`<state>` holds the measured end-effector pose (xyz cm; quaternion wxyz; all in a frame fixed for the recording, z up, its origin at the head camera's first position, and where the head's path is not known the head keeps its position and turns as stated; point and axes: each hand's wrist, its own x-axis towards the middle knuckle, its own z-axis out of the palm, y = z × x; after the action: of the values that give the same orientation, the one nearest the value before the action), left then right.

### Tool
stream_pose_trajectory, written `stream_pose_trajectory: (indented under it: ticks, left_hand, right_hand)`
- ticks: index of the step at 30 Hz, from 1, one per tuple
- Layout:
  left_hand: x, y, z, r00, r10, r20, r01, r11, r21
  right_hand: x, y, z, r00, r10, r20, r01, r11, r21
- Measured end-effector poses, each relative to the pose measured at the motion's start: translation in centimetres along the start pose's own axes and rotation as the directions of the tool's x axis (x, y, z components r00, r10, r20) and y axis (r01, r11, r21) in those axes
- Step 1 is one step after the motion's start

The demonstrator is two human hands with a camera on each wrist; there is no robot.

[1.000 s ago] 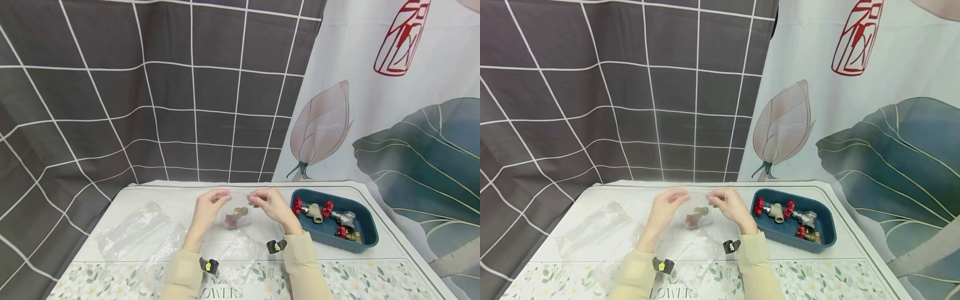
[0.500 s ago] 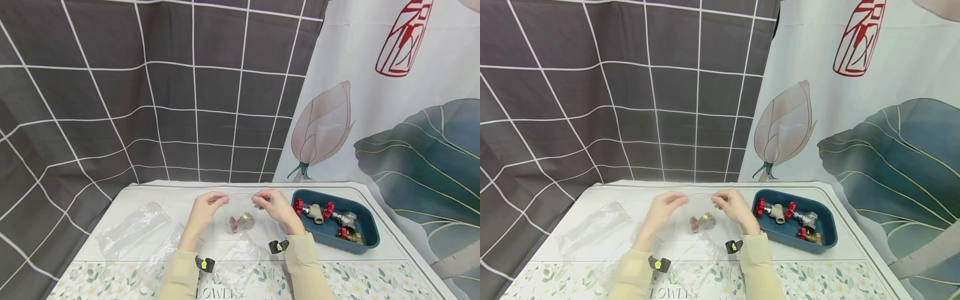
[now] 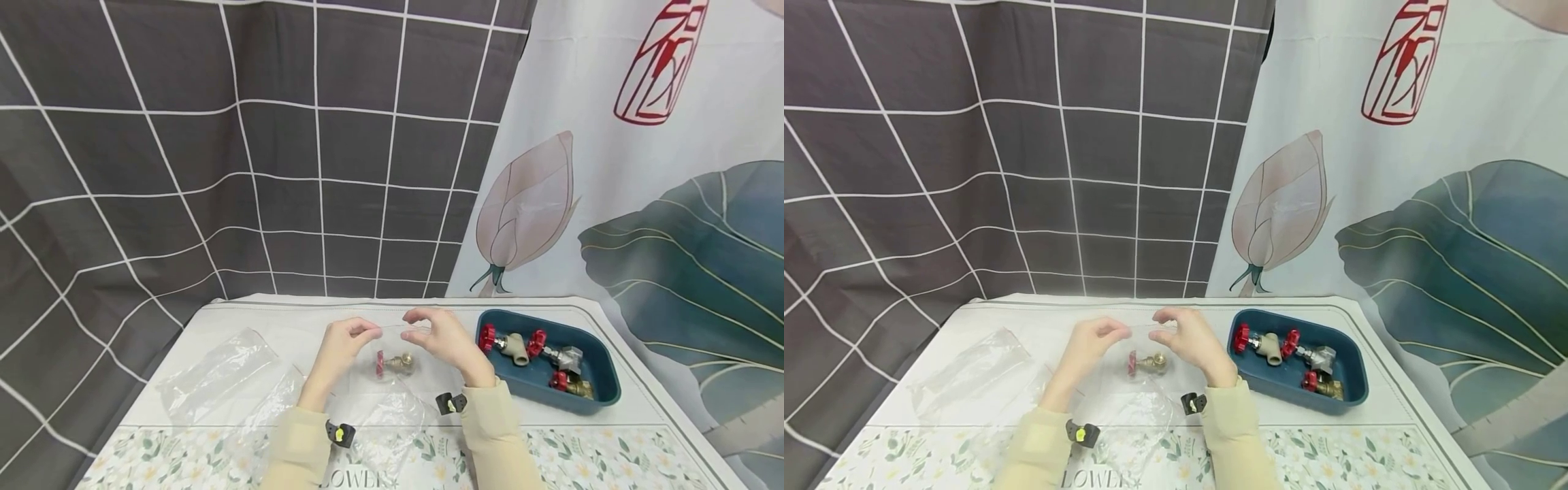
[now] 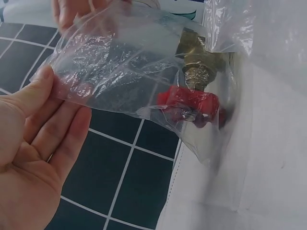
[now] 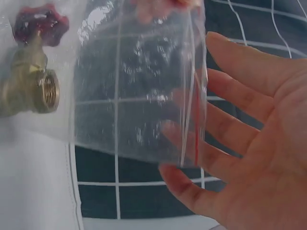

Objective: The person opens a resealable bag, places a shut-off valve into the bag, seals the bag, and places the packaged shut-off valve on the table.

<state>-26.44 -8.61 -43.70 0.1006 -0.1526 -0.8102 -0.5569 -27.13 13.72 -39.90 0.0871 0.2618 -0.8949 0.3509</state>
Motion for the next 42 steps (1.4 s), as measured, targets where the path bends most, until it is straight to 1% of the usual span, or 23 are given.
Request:
stream_pose_trajectory:
  ticks: [3, 7, 11, 15, 26, 36, 42]
  left_hand:
    - [-0.1, 0.1, 0.0, 1.0, 0.025, -0.003, -0.025, 1.0, 0.01]
    - [-0.1, 0.2, 0.0, 0.999, 0.048, 0.003, -0.048, 0.999, 0.005]
    - [-0.1, 0.2, 0.2, 0.997, 0.072, 0.02, -0.071, 0.997, -0.002]
    - [0.0, 0.2, 0.3, 0.996, 0.084, 0.028, -0.084, 0.996, -0.007]
    - [0.0, 0.2, 0.3, 0.996, 0.09, 0.024, -0.09, 0.996, -0.028]
    - [0.0, 0.2, 0.3, 0.994, 0.111, 0.02, -0.111, 0.994, -0.01]
    - [0.0, 0.1, 0.4, 0.99, 0.14, 0.014, -0.14, 0.99, 0.02]
  right_hand:
    - [0.3, -0.6, 0.6, 0.999, -0.052, -0.013, 0.051, 0.996, -0.078]
    - [0.5, -1.2, 1.5, 0.992, -0.124, -0.025, 0.118, 0.979, -0.168]
    - [0.6, -1.8, 1.9, 0.987, -0.151, -0.052, 0.137, 0.97, -0.201]
    - [0.6, -2.2, 2.3, 0.986, -0.151, -0.073, 0.133, 0.969, -0.21]
    - [0.7, -2.1, 2.6, 0.984, -0.153, -0.087, 0.135, 0.974, -0.184]
    - [0.6, -2.1, 2.7, 0.98, -0.172, -0.103, 0.151, 0.971, -0.185]
    - [0.6, -2.2, 2.8, 0.983, -0.155, -0.097, 0.135, 0.973, -0.187]
